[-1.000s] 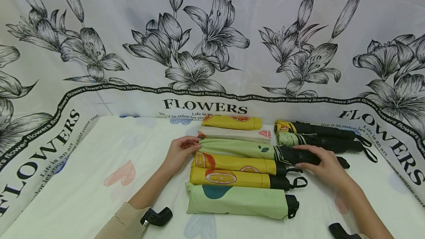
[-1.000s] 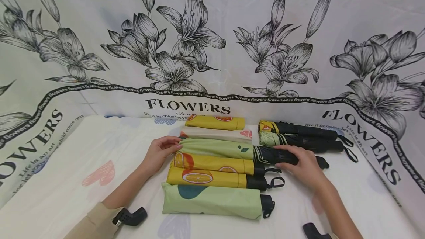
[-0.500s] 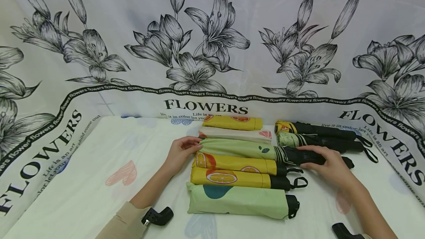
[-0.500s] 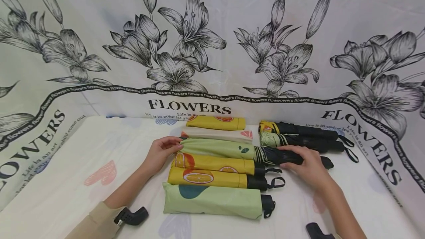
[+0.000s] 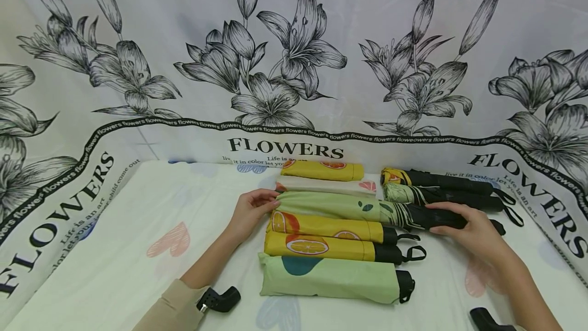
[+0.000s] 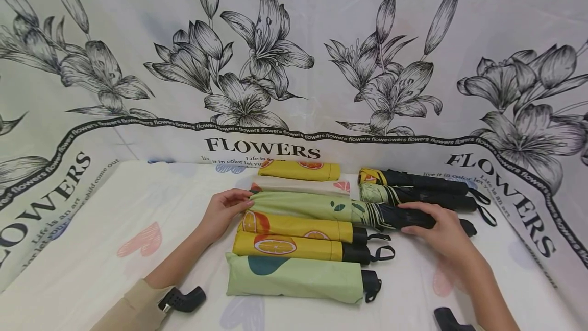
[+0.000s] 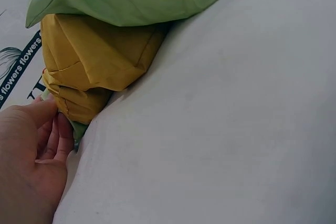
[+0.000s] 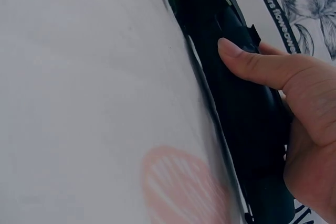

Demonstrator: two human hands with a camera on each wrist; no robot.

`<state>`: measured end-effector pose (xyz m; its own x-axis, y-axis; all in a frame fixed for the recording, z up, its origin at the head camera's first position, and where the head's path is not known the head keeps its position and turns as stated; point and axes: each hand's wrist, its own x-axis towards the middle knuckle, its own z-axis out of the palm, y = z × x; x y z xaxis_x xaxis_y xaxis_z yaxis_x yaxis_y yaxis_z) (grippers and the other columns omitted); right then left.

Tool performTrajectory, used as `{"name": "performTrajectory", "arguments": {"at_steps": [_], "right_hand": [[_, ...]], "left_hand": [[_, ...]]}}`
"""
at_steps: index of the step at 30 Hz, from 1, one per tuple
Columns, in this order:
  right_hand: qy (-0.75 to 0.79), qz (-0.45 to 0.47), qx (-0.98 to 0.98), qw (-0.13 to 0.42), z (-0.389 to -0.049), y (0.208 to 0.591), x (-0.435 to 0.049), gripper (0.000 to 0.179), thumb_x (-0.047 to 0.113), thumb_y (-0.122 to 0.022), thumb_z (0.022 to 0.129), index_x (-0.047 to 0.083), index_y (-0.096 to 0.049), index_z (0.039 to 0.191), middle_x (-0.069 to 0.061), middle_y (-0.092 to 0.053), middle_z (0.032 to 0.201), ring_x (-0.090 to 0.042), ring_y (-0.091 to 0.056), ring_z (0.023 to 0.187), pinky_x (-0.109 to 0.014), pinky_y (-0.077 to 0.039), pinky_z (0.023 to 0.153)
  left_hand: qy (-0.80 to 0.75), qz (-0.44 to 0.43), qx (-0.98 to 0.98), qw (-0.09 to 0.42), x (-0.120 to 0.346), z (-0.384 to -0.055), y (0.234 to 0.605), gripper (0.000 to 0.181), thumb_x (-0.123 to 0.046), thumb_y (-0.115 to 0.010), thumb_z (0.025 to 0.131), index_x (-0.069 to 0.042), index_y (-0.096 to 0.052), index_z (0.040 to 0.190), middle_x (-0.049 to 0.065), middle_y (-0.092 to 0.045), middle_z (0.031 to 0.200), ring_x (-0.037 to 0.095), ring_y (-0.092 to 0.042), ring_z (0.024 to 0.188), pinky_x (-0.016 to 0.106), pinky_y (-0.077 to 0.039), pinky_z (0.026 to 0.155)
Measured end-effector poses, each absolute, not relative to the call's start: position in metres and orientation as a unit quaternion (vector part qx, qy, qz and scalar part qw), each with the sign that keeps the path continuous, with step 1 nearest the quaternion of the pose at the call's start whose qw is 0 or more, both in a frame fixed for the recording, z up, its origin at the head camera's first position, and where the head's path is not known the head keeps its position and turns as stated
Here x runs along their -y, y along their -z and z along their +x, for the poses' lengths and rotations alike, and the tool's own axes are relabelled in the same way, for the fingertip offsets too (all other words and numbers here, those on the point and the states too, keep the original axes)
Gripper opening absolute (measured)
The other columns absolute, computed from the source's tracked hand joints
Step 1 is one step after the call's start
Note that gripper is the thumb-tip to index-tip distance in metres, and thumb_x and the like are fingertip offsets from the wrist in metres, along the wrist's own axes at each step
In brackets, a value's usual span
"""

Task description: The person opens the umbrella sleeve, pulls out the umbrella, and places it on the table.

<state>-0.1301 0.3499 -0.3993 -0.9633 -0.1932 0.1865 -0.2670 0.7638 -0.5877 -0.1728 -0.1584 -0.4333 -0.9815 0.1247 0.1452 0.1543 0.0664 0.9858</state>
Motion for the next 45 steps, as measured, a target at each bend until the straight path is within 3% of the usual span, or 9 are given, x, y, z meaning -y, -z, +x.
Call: {"name": "performTrajectory", "arguments": {"at_steps": [8,14,18,21,26,30,34,40,45], "right_hand": [[-0.318,0.134,0.935,0.08,-0.129,0.402,-0.366,0.05,0.02,-0.089,0.087,0.021,-0.072,0.134,0.024,-0.059,0.132,0.023,-0.037,0.115,-0.01,-0.034,0.084],[-0.323,0.136,0.932,0.088,-0.129,0.403,-0.377,0.049,0.017,-0.09,0.085,0.018,-0.074,0.132,0.043,-0.048,0.124,0.025,-0.036,0.116,-0.004,-0.033,0.086],[-0.312,0.113,0.939,0.085,-0.128,0.404,-0.384,0.049,0.023,-0.091,0.085,0.021,-0.074,0.132,0.044,-0.048,0.122,0.026,-0.035,0.113,-0.019,-0.039,0.088],[-0.315,0.098,0.941,0.079,-0.127,0.404,-0.389,0.05,0.026,-0.09,0.086,0.022,-0.073,0.133,0.046,-0.045,0.121,0.02,-0.038,0.117,-0.047,-0.045,0.099],[-0.331,0.078,0.939,0.058,-0.127,0.404,-0.391,0.052,0.03,-0.088,0.089,0.02,-0.071,0.137,0.051,-0.039,0.119,-0.037,-0.047,0.136,-0.078,-0.035,0.099],[-0.316,0.077,0.943,0.066,-0.127,0.406,-0.392,0.051,0.03,-0.089,0.088,0.021,-0.072,0.135,0.039,-0.047,0.126,-0.015,-0.051,0.123,-0.053,-0.043,0.096],[-0.295,0.087,0.947,0.087,-0.127,0.409,-0.392,0.049,0.027,-0.09,0.086,0.021,-0.074,0.132,0.026,-0.055,0.13,0.0,-0.043,0.096,-0.026,-0.029,0.077],[-0.298,0.097,0.945,0.099,-0.128,0.409,-0.394,0.049,0.025,-0.091,0.085,0.021,-0.074,0.131,0.05,-0.04,0.122,0.014,-0.038,0.103,-0.021,-0.029,0.076],[-0.295,0.097,0.945,0.103,-0.129,0.413,-0.394,0.05,0.024,-0.091,0.085,0.02,-0.074,0.131,0.047,-0.042,0.123,0.013,-0.039,0.1,-0.024,-0.029,0.076]], "left_hand": [[0.674,-0.094,0.732,0.015,0.157,-0.173,0.432,0.023,0.006,-0.074,0.094,0.015,-0.071,0.116,-0.001,-0.071,0.091,0.006,-0.065,0.082,0.016,-0.055,0.074],[0.674,-0.092,0.733,0.015,0.157,-0.173,0.433,0.023,0.005,-0.075,0.094,0.013,-0.072,0.116,0.008,-0.072,0.096,0.006,-0.065,0.083,0.016,-0.054,0.074],[0.672,-0.096,0.734,0.016,0.157,-0.172,0.434,0.024,0.004,-0.075,0.094,0.013,-0.072,0.116,0.01,-0.072,0.097,0.006,-0.065,0.083,0.016,-0.054,0.075],[0.672,-0.098,0.734,0.018,0.158,-0.171,0.434,0.024,0.005,-0.075,0.094,0.013,-0.072,0.115,0.009,-0.072,0.096,0.006,-0.065,0.084,0.016,-0.054,0.075],[0.673,-0.098,0.733,0.018,0.158,-0.172,0.434,0.024,0.003,-0.076,0.093,0.013,-0.072,0.115,0.011,-0.072,0.096,0.006,-0.065,0.083,0.016,-0.054,0.075],[0.673,-0.098,0.733,0.018,0.159,-0.172,0.435,0.025,0.003,-0.076,0.093,0.013,-0.072,0.115,0.013,-0.072,0.097,0.006,-0.065,0.083,0.016,-0.054,0.075],[0.674,-0.099,0.732,0.017,0.159,-0.172,0.435,0.025,0.003,-0.077,0.093,0.013,-0.072,0.115,0.015,-0.072,0.099,0.006,-0.065,0.083,0.016,-0.055,0.075],[0.672,-0.101,0.734,0.018,0.158,-0.173,0.435,0.024,0.002,-0.077,0.094,0.012,-0.072,0.115,0.015,-0.072,0.098,0.006,-0.065,0.082,0.016,-0.054,0.074],[0.671,-0.099,0.734,0.019,0.158,-0.173,0.434,0.024,0.003,-0.076,0.094,0.013,-0.072,0.116,0.012,-0.072,0.097,0.006,-0.065,0.083,0.017,-0.055,0.075]]}}
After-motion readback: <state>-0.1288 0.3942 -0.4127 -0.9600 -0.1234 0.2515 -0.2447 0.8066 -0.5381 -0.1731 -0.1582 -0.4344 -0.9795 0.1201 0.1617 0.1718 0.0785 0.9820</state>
